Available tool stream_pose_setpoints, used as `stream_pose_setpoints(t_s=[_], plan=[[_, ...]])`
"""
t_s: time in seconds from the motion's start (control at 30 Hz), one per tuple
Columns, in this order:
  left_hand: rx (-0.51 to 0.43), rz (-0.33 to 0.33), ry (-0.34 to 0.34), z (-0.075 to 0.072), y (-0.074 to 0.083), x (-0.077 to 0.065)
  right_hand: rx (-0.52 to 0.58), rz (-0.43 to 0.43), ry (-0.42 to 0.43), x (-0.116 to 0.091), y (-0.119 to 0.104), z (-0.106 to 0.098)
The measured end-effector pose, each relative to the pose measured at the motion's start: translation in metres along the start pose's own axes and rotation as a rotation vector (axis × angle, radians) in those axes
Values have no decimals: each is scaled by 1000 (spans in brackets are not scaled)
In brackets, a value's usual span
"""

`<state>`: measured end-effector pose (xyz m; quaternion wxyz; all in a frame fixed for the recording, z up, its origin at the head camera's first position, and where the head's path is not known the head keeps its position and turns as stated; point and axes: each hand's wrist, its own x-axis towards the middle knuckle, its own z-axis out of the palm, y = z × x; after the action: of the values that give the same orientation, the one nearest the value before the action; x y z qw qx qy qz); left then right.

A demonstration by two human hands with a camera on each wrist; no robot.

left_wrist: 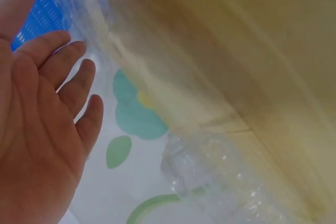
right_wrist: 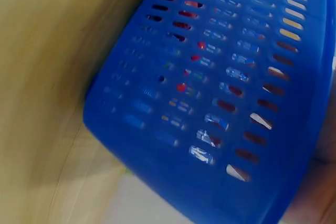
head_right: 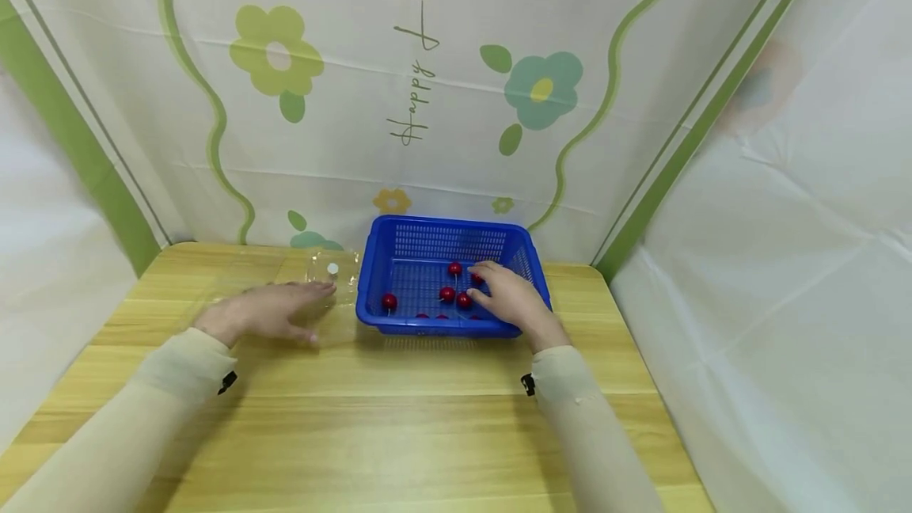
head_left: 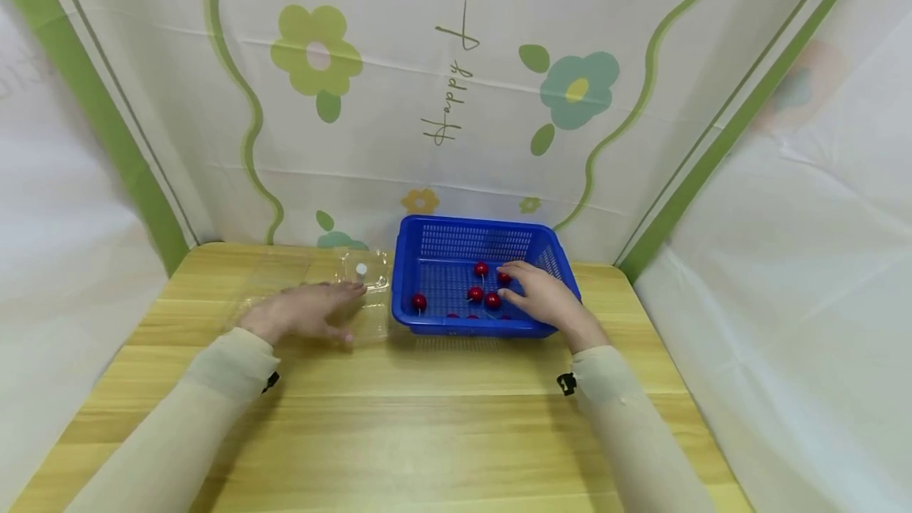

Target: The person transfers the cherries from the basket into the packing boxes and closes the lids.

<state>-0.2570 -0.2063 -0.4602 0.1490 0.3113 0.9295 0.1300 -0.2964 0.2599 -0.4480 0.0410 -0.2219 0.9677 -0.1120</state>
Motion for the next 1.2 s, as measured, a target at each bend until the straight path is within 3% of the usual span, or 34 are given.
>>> stream_pose_setpoints(t_s=[0.2, 0.4, 0.73, 0.93, 1.2], plan=[[5, 2, -15, 6, 5, 2, 35, -11, -68, 10, -3, 2], [-49, -7, -46, 7, 7, 3, 73, -4, -157, 16, -7, 0], [-106, -48, -69, 7, 9, 6, 139, 11, -369, 16, -4, -1], [-143, -55, -68, 7, 8, 6, 163, 47, -412, 18, -3, -1], [-149, -41, -57, 9, 5, 6, 177, 22, -418, 22, 2, 4]])
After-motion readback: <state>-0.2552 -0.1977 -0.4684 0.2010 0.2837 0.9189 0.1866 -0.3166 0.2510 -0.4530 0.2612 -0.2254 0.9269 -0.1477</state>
